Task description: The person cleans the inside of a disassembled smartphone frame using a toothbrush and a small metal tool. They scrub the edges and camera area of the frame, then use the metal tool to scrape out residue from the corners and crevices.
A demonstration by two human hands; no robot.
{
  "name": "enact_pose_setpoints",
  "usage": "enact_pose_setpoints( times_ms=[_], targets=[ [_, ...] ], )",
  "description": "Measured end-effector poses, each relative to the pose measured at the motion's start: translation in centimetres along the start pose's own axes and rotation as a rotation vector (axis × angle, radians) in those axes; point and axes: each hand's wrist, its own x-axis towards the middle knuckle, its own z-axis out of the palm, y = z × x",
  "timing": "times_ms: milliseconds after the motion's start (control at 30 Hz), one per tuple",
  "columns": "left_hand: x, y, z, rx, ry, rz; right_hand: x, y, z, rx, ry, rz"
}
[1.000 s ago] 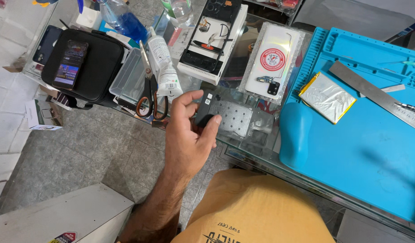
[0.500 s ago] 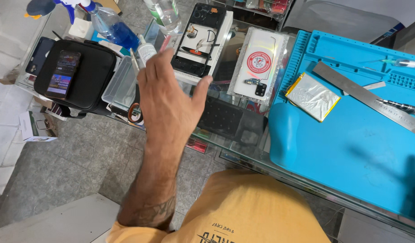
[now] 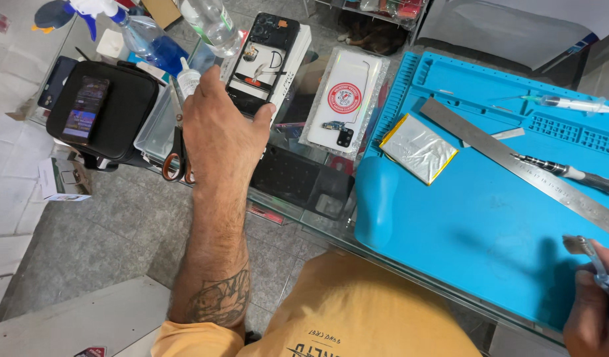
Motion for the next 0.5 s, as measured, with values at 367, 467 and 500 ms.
enact_pose_setpoints(
  times_ms=[367, 467, 500],
  targets=[
    [-0.1, 1.2, 0.8, 0.075, 0.047, 0.004, 1.3, -3.9, -2.1, 0.069, -0.019, -0.052],
    [1.5, 1.9, 0.3, 0.036, -0.065, -0.073, 1.7, -4.1, -2.5, 0.050, -0.025, -0.094],
    [2.8, 2.1, 0.8, 0.035, -0.063, -0.073, 1.8, -4.1, -2.6, 0.051, -0.023, -0.095]
  ],
)
